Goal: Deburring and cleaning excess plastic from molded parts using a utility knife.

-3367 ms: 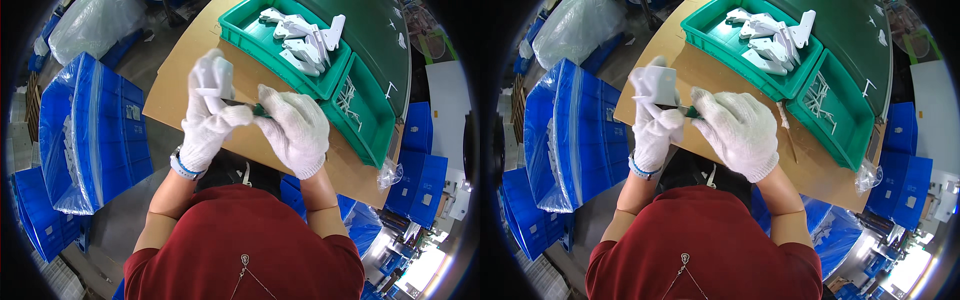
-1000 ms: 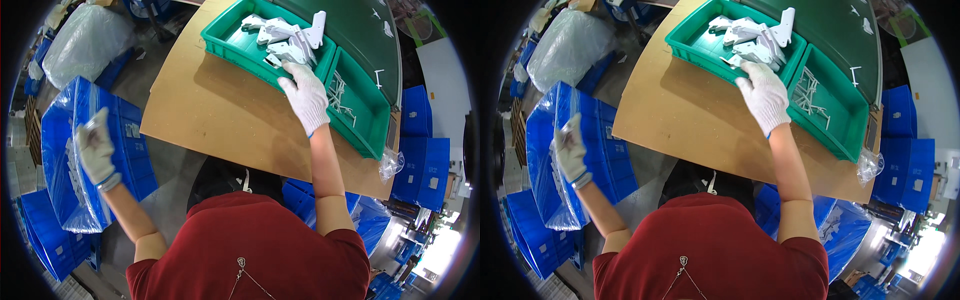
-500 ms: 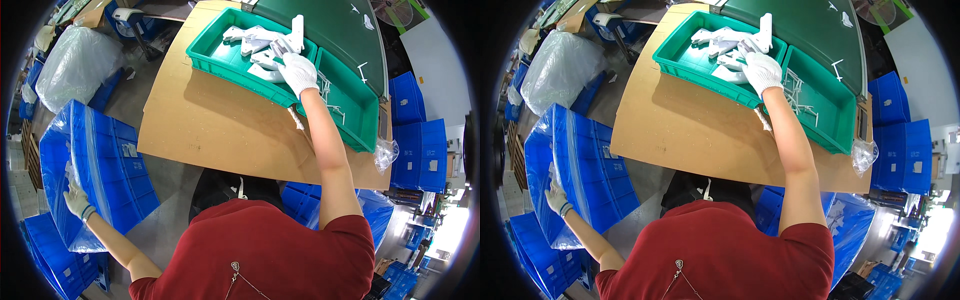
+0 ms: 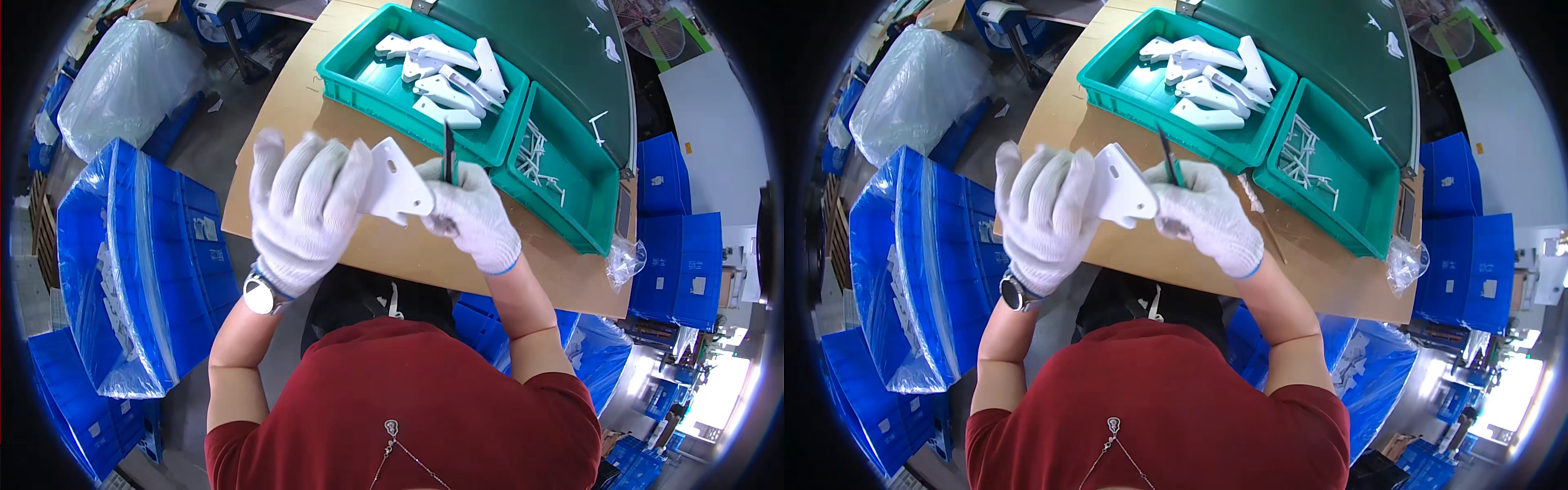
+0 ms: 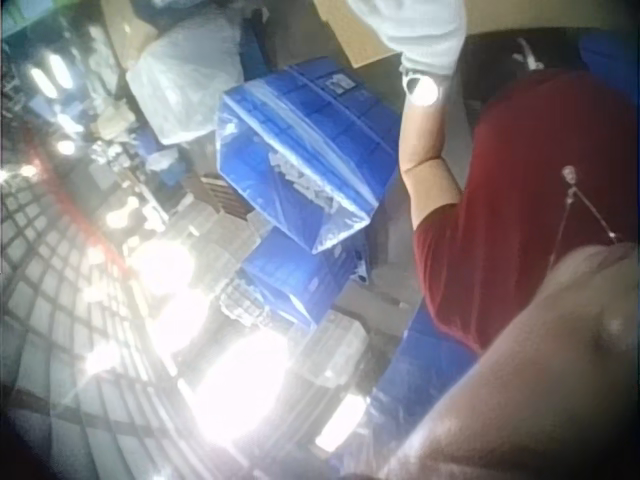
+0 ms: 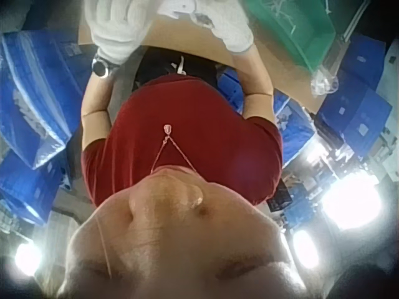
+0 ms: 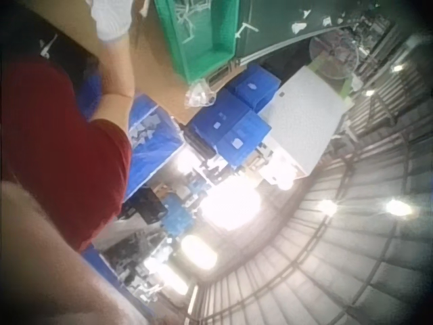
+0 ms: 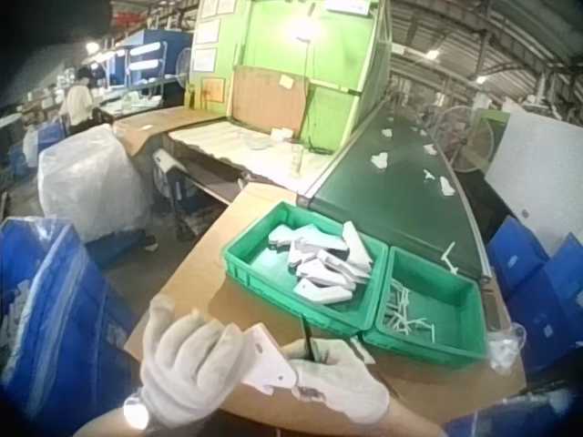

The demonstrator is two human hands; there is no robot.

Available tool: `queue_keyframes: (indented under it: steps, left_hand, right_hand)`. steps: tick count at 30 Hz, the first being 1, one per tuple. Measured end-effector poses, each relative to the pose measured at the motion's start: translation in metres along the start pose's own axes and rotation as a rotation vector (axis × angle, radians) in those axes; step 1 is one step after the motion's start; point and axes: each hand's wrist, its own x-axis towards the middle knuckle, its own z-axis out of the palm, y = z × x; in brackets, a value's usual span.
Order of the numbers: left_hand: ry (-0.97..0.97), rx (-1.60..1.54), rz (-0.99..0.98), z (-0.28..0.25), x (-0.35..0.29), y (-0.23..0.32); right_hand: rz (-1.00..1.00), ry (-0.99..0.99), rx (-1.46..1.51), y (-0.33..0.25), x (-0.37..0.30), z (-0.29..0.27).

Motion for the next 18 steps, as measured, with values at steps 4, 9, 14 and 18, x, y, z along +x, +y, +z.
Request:
queue_keyframes:
  steps: [4, 9, 14, 18]
  left_hand:
    - [0.045, -0.123, -0.148, 0.015, -0.01, -0.002]
    - [-0.033, -0.042, -0.047, 0.003, -0.008, -0.007]
    - [-0.038, -0.013, 0.001, 0.001, -0.008, -0.007]
    - [-0.037, 0.006, 0.002, -0.001, -0.01, -0.006]
  right_hand:
    - [-0.13, 0.001, -0.39, -0.008, -0.014, 0.002]
    - [-0.639, 0.183, -0.824, -0.011, -0.026, -0.003]
    - [-0.73, 0.153, -1.148, -0.022, -0.036, 0.001]
    - [-0.7, 0.177, -1.202, -0.023, -0.04, 0.001]
